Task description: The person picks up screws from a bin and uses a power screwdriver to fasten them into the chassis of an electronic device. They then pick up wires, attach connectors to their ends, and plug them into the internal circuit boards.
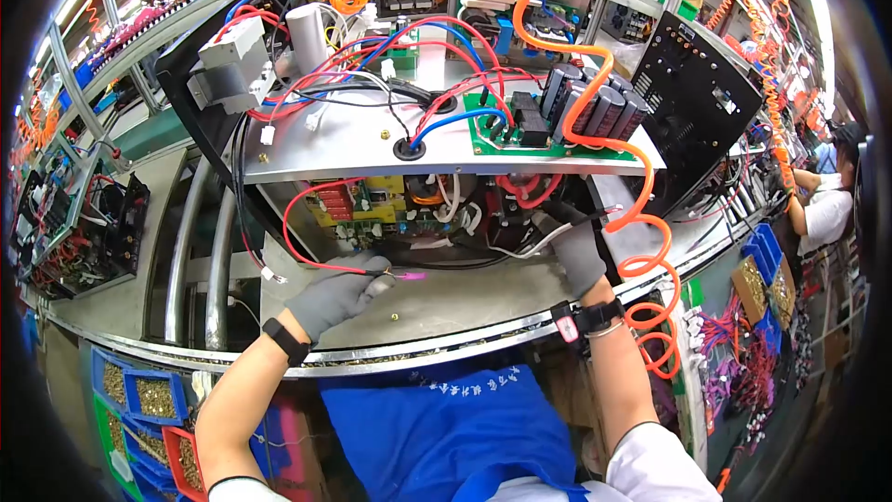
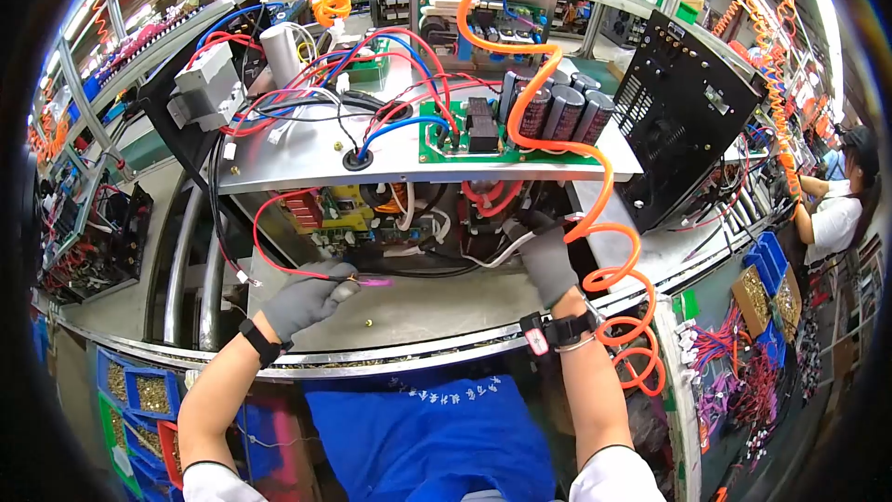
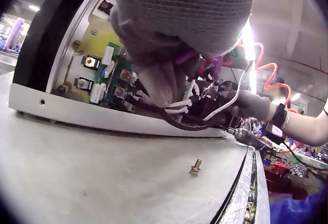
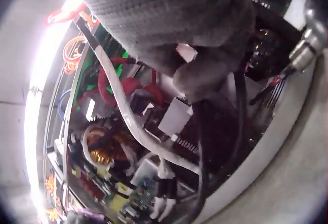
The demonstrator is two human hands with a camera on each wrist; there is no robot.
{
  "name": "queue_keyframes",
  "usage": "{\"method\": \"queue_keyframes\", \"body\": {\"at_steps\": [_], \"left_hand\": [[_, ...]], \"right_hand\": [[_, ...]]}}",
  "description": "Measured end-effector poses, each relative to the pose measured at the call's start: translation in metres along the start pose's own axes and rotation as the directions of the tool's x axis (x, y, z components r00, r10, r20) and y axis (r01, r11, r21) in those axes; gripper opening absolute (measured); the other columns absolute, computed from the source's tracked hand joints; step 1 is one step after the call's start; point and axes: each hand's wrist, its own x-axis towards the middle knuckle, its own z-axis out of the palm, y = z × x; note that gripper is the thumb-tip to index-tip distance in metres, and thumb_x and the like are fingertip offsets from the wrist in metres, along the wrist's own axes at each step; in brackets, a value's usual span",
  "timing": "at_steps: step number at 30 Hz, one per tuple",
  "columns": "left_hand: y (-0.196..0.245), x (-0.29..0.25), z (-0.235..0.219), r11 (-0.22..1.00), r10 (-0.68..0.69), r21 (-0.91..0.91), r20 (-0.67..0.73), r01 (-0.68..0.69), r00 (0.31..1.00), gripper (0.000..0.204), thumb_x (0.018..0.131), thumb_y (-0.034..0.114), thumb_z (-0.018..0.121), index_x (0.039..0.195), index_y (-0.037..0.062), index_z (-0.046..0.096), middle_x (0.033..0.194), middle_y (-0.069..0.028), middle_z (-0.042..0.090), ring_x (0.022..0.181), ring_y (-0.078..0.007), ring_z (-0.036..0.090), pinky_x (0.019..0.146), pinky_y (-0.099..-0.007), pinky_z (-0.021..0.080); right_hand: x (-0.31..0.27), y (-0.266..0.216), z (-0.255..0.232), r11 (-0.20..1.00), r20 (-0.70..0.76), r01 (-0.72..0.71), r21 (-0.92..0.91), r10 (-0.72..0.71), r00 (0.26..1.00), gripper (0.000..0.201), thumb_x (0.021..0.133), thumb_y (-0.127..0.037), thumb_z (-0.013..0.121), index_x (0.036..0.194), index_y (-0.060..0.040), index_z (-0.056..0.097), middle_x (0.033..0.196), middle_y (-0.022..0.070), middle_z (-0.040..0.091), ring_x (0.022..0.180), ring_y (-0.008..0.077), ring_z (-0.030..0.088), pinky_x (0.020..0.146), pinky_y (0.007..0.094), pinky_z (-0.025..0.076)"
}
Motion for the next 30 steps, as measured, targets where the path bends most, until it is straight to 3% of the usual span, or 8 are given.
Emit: {"method": "queue_keyframes", "body": {"at_steps": [3,10,13,15,18,23,27,30], "left_hand": [[-0.015,0.001,-0.002,0.989,0.017,0.145,0.136,-0.037,0.991,0.026,0.095,0.035,0.055,0.102,0.0098,0.06,0.093,-0.0142,0.061,0.086,-0.0366,0.059,0.072,-0.0456,0.048],[-0.012,0.006,-0.016,0.968,0.046,0.237,0.162,-0.085,0.986,0.023,0.092,0.034,0.058,0.097,0.0118,0.059,0.091,-0.0117,0.06,0.084,-0.0356,0.06,0.069,-0.0455,0.049],[-0.011,0.012,-0.03,0.961,0.062,0.255,0.192,-0.11,0.98,0.022,0.091,0.032,0.06,0.098,0.011,0.059,0.091,-0.0117,0.06,0.084,-0.0352,0.06,0.069,-0.0453,0.049],[-0.02,0.011,-0.037,0.965,0.044,0.244,0.219,-0.098,0.975,0.021,0.09,0.03,0.061,0.099,0.0107,0.059,0.091,-0.0118,0.061,0.085,-0.035,0.06,0.069,-0.0451,0.049],[-0.051,0.005,-0.007,0.938,0.186,0.281,0.079,-0.201,0.979,0.022,0.09,0.028,0.061,0.101,0.01,0.061,0.091,-0.0124,0.062,0.085,-0.0357,0.061,0.07,-0.0452,0.05],[-0.062,-0.006,0.017,0.98,-0.169,0.106,0.01,0.167,0.986,0.029,0.095,0.031,0.056,0.104,0.0051,0.065,0.094,-0.0176,0.066,0.087,-0.0395,0.062,0.074,-0.0446,0.05],[-0.066,-0.006,0.02,0.925,-0.289,-0.289,-0.108,0.248,0.951,0.04,0.099,0.036,0.051,0.098,-0.0016,0.065,0.086,-0.0215,0.066,0.081,-0.036,0.065,0.073,-0.0407,0.049],[-0.06,-0.007,0.016,0.817,-0.365,-0.494,-0.046,0.296,0.93,0.041,0.1,0.036,0.049,0.097,-0.0018,0.064,0.083,-0.017,0.066,0.076,-0.029,0.064,0.072,-0.0375,0.049]], "right_hand": [[-0.005,0.0,-0.003,0.997,0.055,0.004,-0.072,0.0,0.998,0.031,0.085,-0.013,0.068,0.112,0.0019,0.064,0.096,0.0058,0.067,0.078,0.012,0.061,0.066,0.0264,0.05],[-0.004,0.036,-0.017,0.979,0.051,0.116,-0.169,-0.109,0.993,0.013,0.089,-0.006,0.061,0.101,-0.0026,0.065,0.087,0.0028,0.065,0.072,0.0101,0.058,0.063,0.0261,0.049],[0.0,0.043,-0.02,0.876,0.065,0.176,-0.45,-0.164,0.984,0.031,0.084,-0.012,0.064,0.111,0.001,0.062,0.087,0.0133,0.067,0.072,0.026,0.065,0.065,0.0349,0.051],[-0.004,0.045,-0.018,0.66,0.104,0.307,-0.686,-0.328,0.939,0.032,0.084,-0.011,0.061,0.114,-0.0001,0.062,0.098,0.0195,0.068,0.085,0.0359,0.066,0.074,0.0396,0.053],[-0.006,0.053,-0.007,0.658,0.084,0.394,-0.641,-0.451,0.889,0.037,0.083,-0.01,0.061,0.118,-0.001,0.061,0.108,0.0218,0.067,0.101,0.0382,0.064,0.084,0.0404,0.052],[0.013,0.104,-0.012,0.783,0.023,0.377,-0.495,-0.422,0.906,0.041,0.083,-0.014,0.061,0.122,-0.0009,0.059,0.115,0.0231,0.064,0.109,0.039,0.061,0.09,0.0411,0.051],[0.003,0.076,-0.006,0.665,0.043,0.387,-0.639,-0.472,0.881,0.041,0.085,-0.017,0.061,0.121,0.0012,0.058,0.114,0.0245,0.064,0.107,0.041,0.061,0.088,0.0424,0.05],[-0.005,0.069,-0.005,0.708,0.056,0.326,-0.626,-0.376,0.925,0.042,0.091,-0.014,0.059,0.129,0.0022,0.053,0.123,0.0195,0.062,0.116,0.0282,0.059,0.096,0.0344,0.046]]}}
